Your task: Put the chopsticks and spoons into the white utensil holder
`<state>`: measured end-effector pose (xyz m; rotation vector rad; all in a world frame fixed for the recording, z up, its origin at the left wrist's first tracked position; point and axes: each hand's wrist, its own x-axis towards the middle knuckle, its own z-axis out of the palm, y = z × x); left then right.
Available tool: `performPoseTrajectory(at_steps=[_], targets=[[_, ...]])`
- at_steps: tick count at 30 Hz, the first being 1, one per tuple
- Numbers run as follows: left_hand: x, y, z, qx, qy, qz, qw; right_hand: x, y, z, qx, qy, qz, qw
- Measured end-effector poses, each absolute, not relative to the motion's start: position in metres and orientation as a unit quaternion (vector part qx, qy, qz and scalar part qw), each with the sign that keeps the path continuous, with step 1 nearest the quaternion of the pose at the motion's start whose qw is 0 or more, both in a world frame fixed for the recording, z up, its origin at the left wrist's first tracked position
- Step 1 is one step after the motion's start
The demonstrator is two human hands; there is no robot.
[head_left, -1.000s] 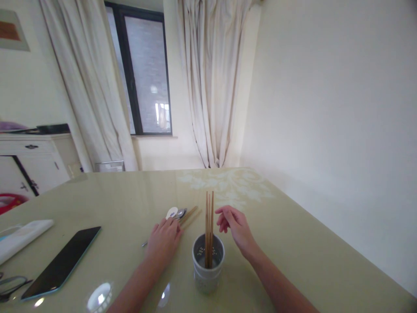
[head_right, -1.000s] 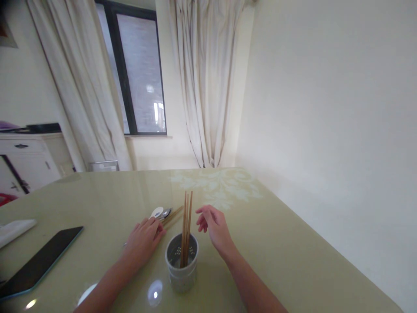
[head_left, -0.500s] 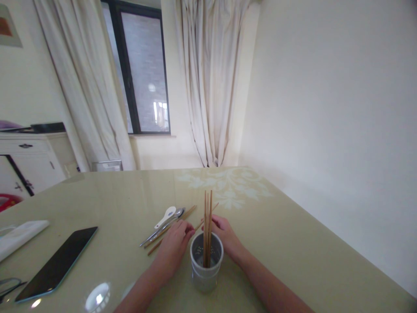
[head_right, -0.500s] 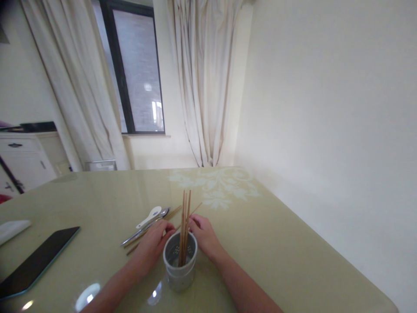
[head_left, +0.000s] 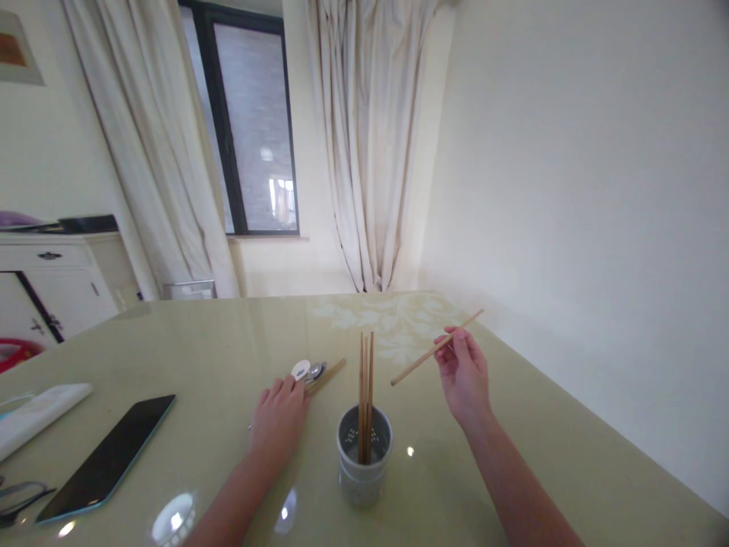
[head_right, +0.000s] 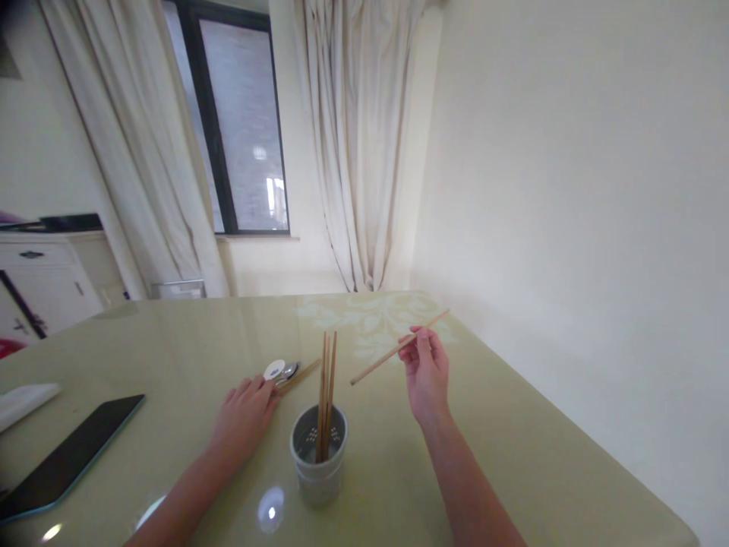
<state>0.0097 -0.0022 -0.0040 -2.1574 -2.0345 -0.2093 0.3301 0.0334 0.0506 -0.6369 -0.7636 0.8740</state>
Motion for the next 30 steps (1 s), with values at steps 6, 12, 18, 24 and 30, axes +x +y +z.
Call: performPoseTrajectory(at_steps=[6, 12, 18, 24, 30], targets=[[0.013, -0.004, 0.0, -0.729, -0.678, -0.075, 0.059, 0.302, 0.011, 0.057, -0.282, -0.466, 0.465, 0.698], [0.022, -0.003, -0.004, -0.731, -0.65, -0.206, -0.019, 0.286, 0.017, 0.032, -0.357, -0.598, 0.482, 0.532], [0.047, -0.011, -0.014, -0.731, -0.507, -0.365, -0.274, 0.267, 0.026, -0.005, -0.424, -0.627, 0.49, 0.431], [0.049, -0.015, -0.008, -0.749, -0.501, -0.339, -0.27, 0.253, 0.025, -0.005, -0.4, -0.557, 0.513, 0.516], [0.019, -0.002, -0.004, -0.731, -0.659, -0.158, 0.08, 0.307, 0.035, 0.034, -0.396, -0.461, 0.335, 0.72]])
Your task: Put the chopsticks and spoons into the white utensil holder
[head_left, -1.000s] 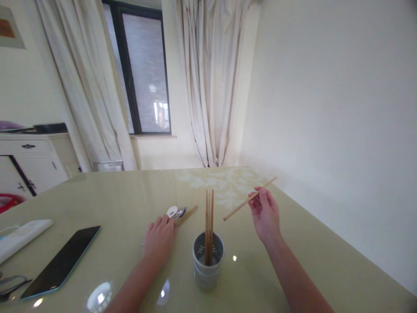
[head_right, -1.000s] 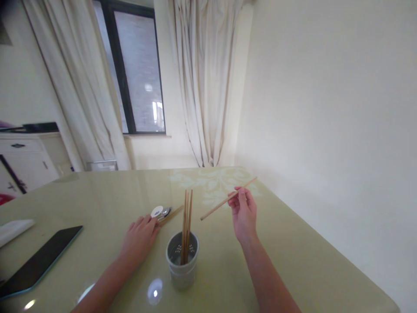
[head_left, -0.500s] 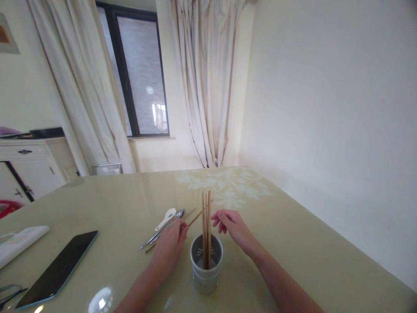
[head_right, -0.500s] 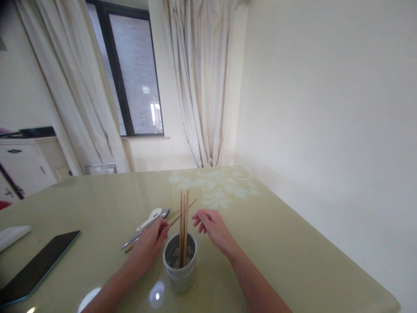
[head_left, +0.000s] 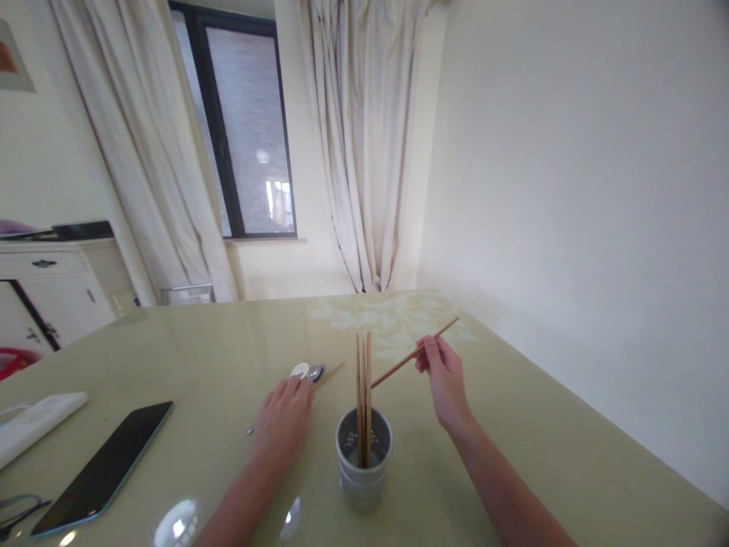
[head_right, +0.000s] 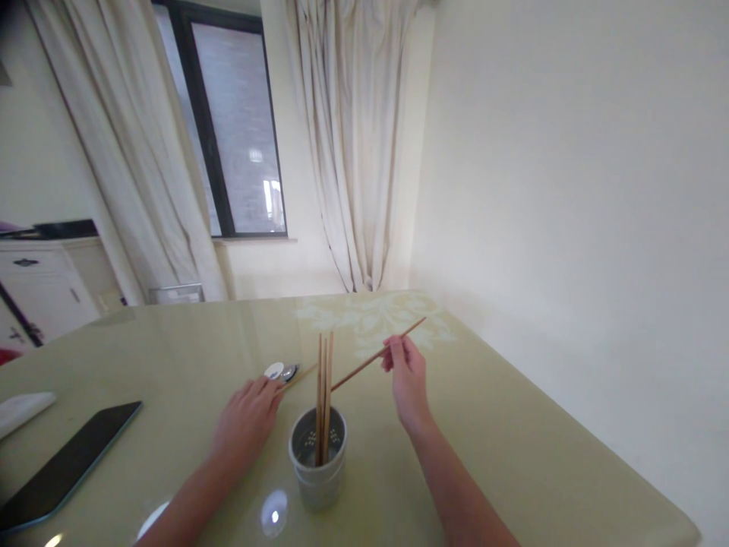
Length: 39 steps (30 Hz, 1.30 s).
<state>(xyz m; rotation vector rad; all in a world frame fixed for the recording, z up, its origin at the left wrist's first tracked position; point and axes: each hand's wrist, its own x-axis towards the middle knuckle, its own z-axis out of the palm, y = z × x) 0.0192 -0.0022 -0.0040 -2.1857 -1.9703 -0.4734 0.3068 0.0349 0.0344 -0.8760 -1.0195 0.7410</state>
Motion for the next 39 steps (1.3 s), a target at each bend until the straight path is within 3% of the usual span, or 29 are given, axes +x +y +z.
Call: performPoseTrajectory(at_steps=[3, 6, 12, 16, 21, 25, 28, 30, 35, 39], targets=[[0.014, -0.001, -0.005, -0.721, -0.678, -0.086, 0.119, 0.329, 0.032, 0.05, -0.351, -0.418, 0.332, 0.769], [0.015, -0.003, -0.005, -0.72, -0.682, -0.059, 0.109, 0.327, 0.023, 0.057, -0.322, -0.438, 0.358, 0.759], [0.014, -0.002, -0.009, -0.723, -0.684, -0.072, 0.072, 0.291, 0.006, 0.046, -0.341, -0.635, 0.391, 0.573], [0.016, 0.001, -0.01, -0.729, -0.669, -0.143, 0.016, 0.272, 0.009, 0.02, -0.386, -0.653, 0.433, 0.487], [0.036, -0.005, -0.01, -0.749, -0.567, -0.315, -0.139, 0.253, 0.014, -0.008, -0.424, -0.659, 0.44, 0.439], [0.051, -0.016, -0.008, -0.751, -0.506, -0.358, -0.23, 0.243, 0.014, -0.014, -0.404, -0.609, 0.503, 0.461], [0.054, -0.018, -0.005, -0.764, -0.483, -0.353, -0.243, 0.242, 0.016, -0.011, -0.398, -0.575, 0.516, 0.495], [0.048, -0.014, -0.003, -0.773, -0.494, -0.344, -0.198, 0.248, 0.019, -0.005, -0.403, -0.551, 0.5, 0.533], [0.012, 0.0, 0.001, -0.706, -0.654, -0.266, 0.061, 0.29, 0.028, 0.029, -0.383, -0.496, 0.364, 0.689], [-0.01, 0.003, 0.002, -0.654, -0.73, -0.166, 0.114, 0.322, 0.024, 0.053, -0.327, -0.408, 0.346, 0.779]])
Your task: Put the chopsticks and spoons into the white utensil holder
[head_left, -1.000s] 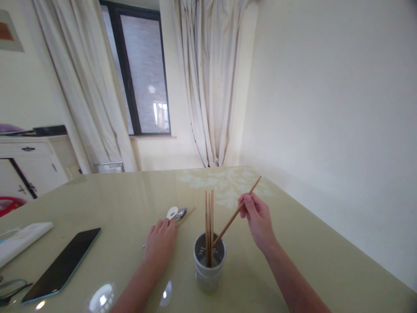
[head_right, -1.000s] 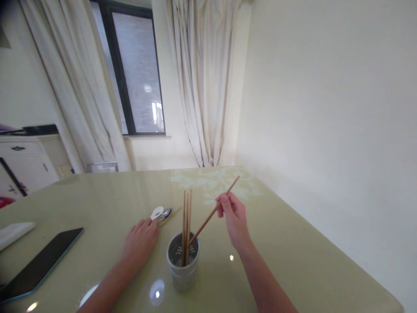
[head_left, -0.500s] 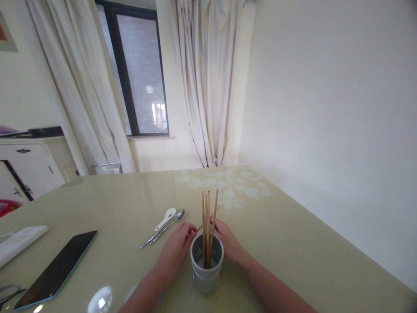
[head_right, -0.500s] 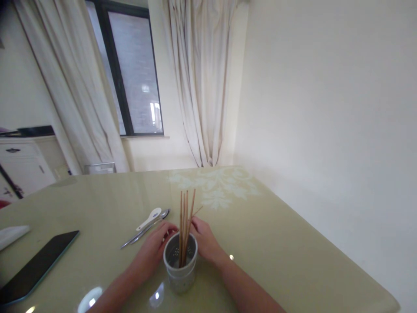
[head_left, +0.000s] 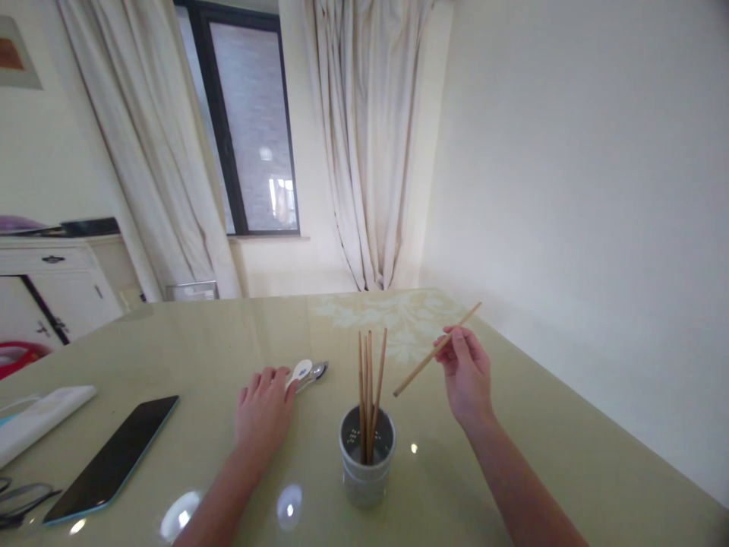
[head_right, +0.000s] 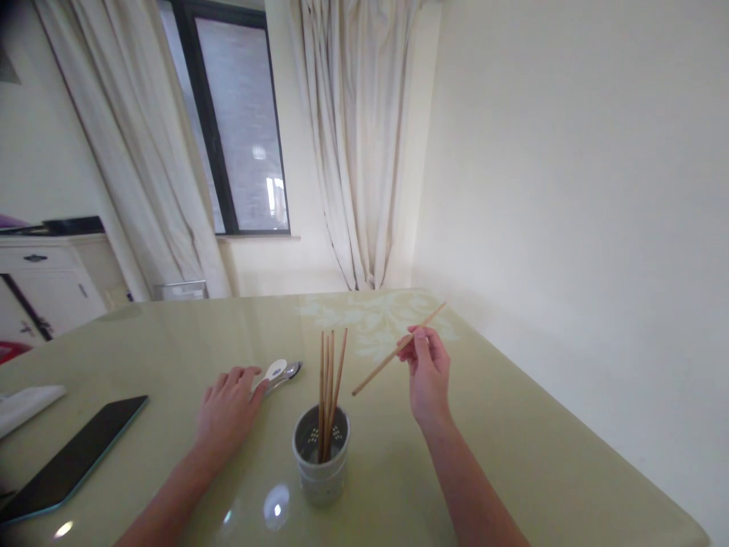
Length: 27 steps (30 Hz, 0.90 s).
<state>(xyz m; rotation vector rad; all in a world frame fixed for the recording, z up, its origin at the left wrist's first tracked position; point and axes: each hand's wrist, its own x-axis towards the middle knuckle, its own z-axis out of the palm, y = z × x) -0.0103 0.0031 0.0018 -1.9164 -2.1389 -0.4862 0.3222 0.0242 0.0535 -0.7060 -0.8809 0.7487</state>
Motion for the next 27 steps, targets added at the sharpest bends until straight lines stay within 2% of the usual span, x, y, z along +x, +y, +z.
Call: performPoseTrajectory(at_steps=[4, 10, 13, 18, 22, 27], targets=[[-0.013, 0.005, -0.001, -0.652, -0.744, -0.132, 0.068, 0.32, 0.011, 0.062, -0.285, -0.436, 0.391, 0.759], [-0.017, 0.01, -0.005, -0.657, -0.737, -0.146, 0.064, 0.285, 0.0, 0.046, -0.3, -0.602, 0.452, 0.586], [-0.021, 0.012, -0.003, -0.658, -0.723, -0.202, 0.061, 0.269, 0.006, 0.022, -0.337, -0.609, 0.481, 0.532], [-0.006, 0.008, -0.004, -0.692, -0.612, -0.383, -0.001, 0.249, 0.017, -0.013, -0.409, -0.641, 0.468, 0.451], [0.027, -0.003, -0.01, -0.734, -0.507, -0.446, -0.074, 0.242, 0.019, -0.016, -0.4, -0.599, 0.5, 0.481], [0.04, -0.008, -0.016, -0.777, -0.492, -0.379, -0.101, 0.254, 0.022, 0.001, -0.401, -0.541, 0.49, 0.553]])
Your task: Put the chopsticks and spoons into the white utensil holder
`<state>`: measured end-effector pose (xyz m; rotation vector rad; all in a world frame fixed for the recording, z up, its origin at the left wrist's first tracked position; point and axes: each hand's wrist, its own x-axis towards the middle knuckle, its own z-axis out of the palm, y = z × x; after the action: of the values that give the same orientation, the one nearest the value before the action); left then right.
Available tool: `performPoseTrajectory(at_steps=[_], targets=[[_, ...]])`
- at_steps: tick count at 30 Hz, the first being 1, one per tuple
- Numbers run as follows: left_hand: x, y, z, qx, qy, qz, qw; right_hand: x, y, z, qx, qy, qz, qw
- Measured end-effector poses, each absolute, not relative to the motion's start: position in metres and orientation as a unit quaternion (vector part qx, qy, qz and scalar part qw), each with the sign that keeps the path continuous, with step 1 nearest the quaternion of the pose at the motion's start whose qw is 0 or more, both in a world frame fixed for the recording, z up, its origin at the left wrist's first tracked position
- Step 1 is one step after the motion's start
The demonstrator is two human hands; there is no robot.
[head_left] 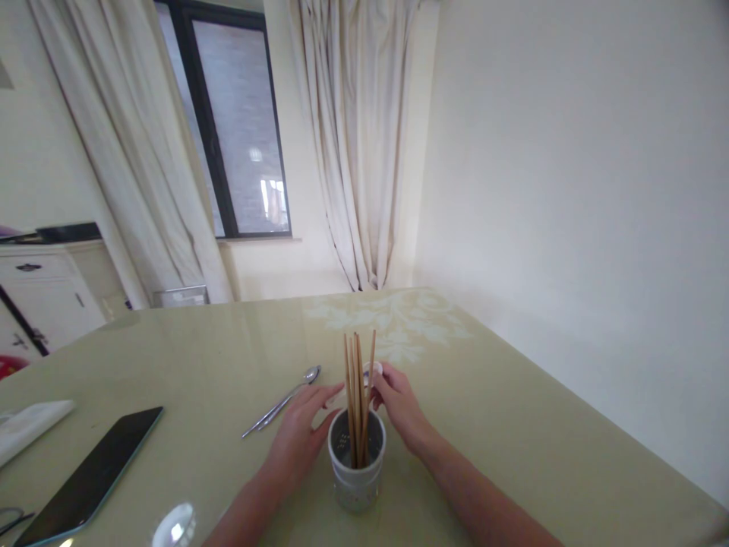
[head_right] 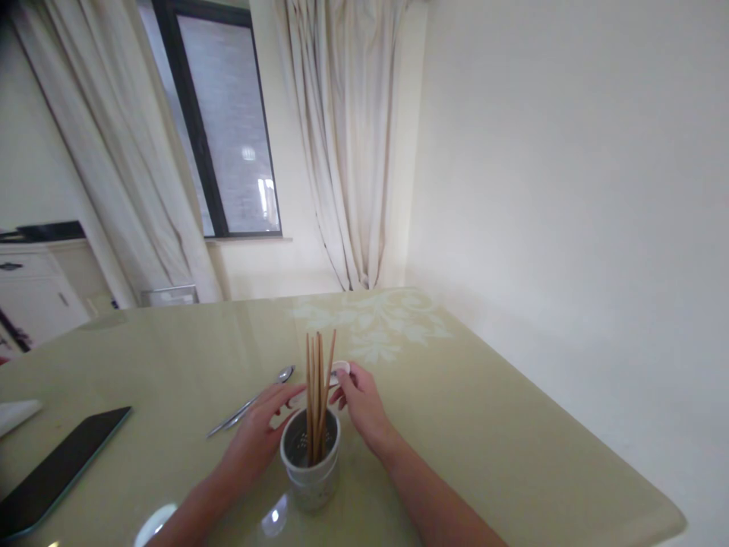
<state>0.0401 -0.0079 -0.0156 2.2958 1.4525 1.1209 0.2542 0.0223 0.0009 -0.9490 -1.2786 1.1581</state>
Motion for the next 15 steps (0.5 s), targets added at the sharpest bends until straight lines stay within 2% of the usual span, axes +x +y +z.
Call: performPoseTrajectory(at_steps=[6, 9, 11, 15], targets=[[0.007, 0.001, -0.011, 0.734, 0.649, 0.185, -0.074, 0.308, 0.024, 0.043, -0.417, -0.481, 0.257, 0.727], [-0.003, 0.003, -0.009, 0.699, 0.701, 0.115, -0.081, 0.321, 0.016, 0.056, -0.362, -0.438, 0.26, 0.781], [-0.005, 0.005, -0.01, 0.698, 0.707, 0.104, -0.053, 0.317, 0.007, 0.059, -0.343, -0.468, 0.287, 0.762], [-0.005, 0.01, -0.012, 0.703, 0.701, 0.118, -0.018, 0.295, -0.013, 0.053, -0.334, -0.61, 0.332, 0.637]])
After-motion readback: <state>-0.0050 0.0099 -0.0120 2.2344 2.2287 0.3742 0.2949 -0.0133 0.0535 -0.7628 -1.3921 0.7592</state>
